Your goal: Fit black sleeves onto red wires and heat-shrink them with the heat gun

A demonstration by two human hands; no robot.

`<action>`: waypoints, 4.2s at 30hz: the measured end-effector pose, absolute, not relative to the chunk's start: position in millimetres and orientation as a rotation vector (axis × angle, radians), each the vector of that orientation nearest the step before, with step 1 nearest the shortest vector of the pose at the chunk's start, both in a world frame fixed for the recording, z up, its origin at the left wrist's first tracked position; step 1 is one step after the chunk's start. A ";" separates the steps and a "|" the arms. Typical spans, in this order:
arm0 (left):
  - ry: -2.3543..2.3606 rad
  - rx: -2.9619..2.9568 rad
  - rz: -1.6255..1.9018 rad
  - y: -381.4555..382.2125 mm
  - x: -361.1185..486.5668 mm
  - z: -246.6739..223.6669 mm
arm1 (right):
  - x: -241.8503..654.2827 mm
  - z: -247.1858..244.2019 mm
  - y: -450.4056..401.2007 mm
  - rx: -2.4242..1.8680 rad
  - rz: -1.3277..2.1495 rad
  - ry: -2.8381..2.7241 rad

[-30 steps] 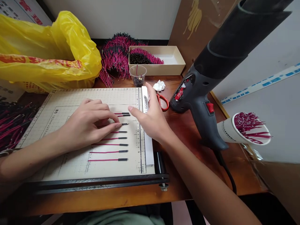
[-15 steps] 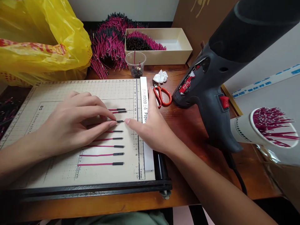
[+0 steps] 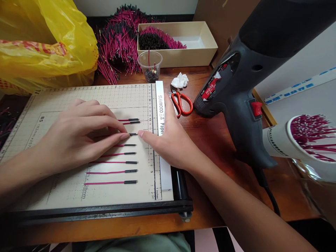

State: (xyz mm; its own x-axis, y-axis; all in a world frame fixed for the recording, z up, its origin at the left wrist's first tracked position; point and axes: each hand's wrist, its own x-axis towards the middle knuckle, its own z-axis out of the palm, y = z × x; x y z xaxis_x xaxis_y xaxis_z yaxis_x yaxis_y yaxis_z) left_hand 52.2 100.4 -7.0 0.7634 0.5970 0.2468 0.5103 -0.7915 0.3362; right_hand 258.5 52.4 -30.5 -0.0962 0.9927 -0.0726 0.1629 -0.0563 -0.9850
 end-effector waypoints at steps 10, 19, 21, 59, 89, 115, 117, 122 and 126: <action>0.871 2.714 0.510 100.4 51.4 -7.9 | 259.8 -31.2 51.3 -1.380 1.230 -1.410; 0.859 2.692 0.499 100.4 51.1 -8.8 | 259.4 -31.0 51.4 -1.341 1.224 -1.404; 0.853 2.699 0.506 100.4 51.3 -9.0 | 259.2 -31.2 51.4 -1.336 1.226 -1.395; 0.908 2.651 0.408 100.2 51.9 -2.6 | 259.5 -31.1 51.4 -1.311 1.247 -1.384; 0.986 2.691 0.480 110.3 52.6 -7.7 | 257.3 -30.3 51.8 -1.330 1.243 -1.335; 0.950 2.632 0.473 110.6 54.6 -8.1 | 258.0 -35.7 53.1 -1.367 1.189 -1.355; 0.947 2.628 0.472 110.5 54.4 -8.3 | 257.8 -35.5 53.2 -1.364 1.187 -1.357; 0.928 2.633 0.501 110.2 54.4 -9.3 | 257.7 -36.4 53.0 -1.376 1.189 -1.342; 0.914 2.634 0.509 110.2 54.2 -9.5 | 258.2 -38.3 52.8 -1.374 1.193 -1.332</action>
